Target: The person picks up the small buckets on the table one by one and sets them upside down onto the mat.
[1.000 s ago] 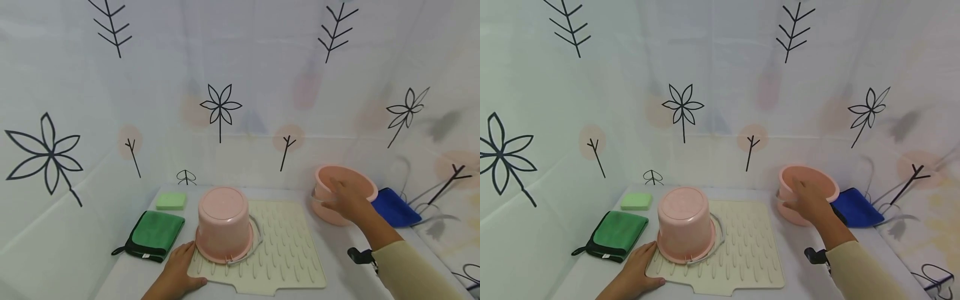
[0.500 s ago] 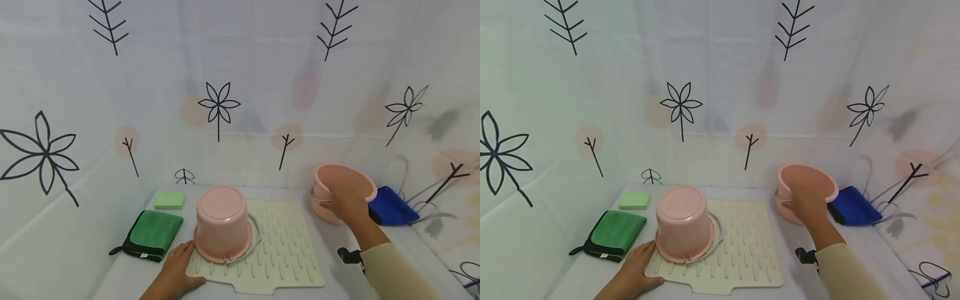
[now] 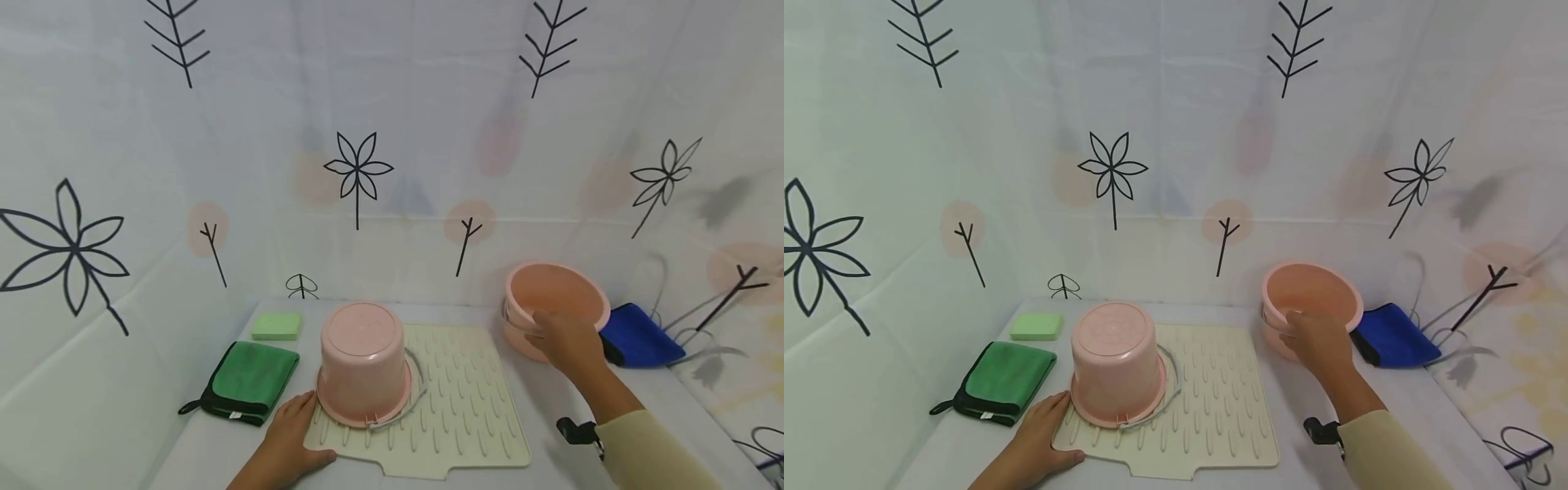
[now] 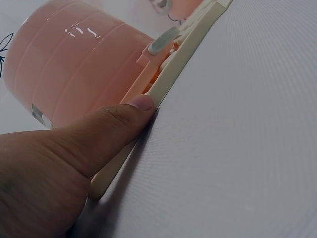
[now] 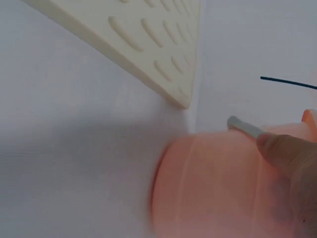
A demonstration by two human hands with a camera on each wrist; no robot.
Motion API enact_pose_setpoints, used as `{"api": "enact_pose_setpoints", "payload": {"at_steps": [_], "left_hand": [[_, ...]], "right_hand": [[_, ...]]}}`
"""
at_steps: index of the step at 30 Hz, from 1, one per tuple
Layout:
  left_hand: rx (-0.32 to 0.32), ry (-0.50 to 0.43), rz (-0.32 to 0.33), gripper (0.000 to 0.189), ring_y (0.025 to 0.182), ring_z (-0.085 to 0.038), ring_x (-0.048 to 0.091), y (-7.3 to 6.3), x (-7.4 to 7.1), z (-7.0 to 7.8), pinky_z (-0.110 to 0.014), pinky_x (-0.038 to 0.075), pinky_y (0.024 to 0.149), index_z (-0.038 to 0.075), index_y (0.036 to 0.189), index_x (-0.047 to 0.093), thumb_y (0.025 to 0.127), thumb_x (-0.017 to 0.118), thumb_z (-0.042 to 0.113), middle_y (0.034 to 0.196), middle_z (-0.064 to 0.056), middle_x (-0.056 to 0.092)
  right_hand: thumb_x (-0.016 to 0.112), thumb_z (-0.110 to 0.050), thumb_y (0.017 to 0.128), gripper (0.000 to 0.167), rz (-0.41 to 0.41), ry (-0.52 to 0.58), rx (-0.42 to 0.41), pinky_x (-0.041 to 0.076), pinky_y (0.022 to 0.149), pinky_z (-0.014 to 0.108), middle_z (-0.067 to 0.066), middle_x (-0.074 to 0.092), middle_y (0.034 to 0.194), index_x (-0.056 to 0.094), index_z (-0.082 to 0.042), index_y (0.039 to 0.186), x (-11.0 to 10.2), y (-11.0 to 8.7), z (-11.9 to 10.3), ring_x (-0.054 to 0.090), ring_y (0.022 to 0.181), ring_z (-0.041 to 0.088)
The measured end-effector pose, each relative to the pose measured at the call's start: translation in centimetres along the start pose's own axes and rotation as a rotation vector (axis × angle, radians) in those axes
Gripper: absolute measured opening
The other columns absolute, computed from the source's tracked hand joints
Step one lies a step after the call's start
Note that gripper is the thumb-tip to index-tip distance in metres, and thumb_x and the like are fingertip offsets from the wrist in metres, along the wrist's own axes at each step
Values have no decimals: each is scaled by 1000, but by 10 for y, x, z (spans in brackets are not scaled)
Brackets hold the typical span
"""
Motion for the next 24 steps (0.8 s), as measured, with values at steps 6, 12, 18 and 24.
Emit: {"api": "enact_pose_setpoints", "payload": {"at_steps": [6, 12, 18, 24], "left_hand": [[-11, -7, -15, 123, 148, -50, 32, -1, 2, 3, -72, 31, 115, 0, 160, 38, 69, 90, 64, 163, -20, 40], [-21, -2, -16, 125, 149, -49, 31, -1, 2, 2, -71, 31, 116, 1, 161, 36, 69, 89, 66, 163, -19, 39], [-7, 7, -1, 125, 149, -49, 31, 1, 0, 1, -70, 31, 117, 0, 160, 37, 69, 89, 66, 163, -19, 40], [2, 15, -2, 123, 148, -51, 32, 1, 1, 0, -71, 30, 117, -1, 160, 37, 70, 90, 64, 162, -19, 40]], "right_hand": [[88, -32, 85, 32, 94, -64, -72, 34, 52, 30, -1, 48, 63, 66, -12, 97, -1, -12, -5, 43, 56, 18], [89, -31, 84, 32, 156, -57, -72, 32, 52, 29, -2, 48, 64, 67, -12, 95, -8, -24, -12, 43, 57, 17], [92, -29, 78, 39, 347, -53, -129, 26, 52, 30, -2, 41, 61, 57, -14, 80, -17, -42, -23, 35, 54, 16], [92, -31, 70, 41, 521, -39, -198, 22, 50, 30, 0, 38, 61, 57, -10, 78, -25, -61, -35, 30, 52, 17]]}}
Point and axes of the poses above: each hand's wrist, its own y-axis towards the middle knuckle, its own x-axis out of the palm, z = x × y, the point moved 2 cm from there along y, towards the middle knuckle
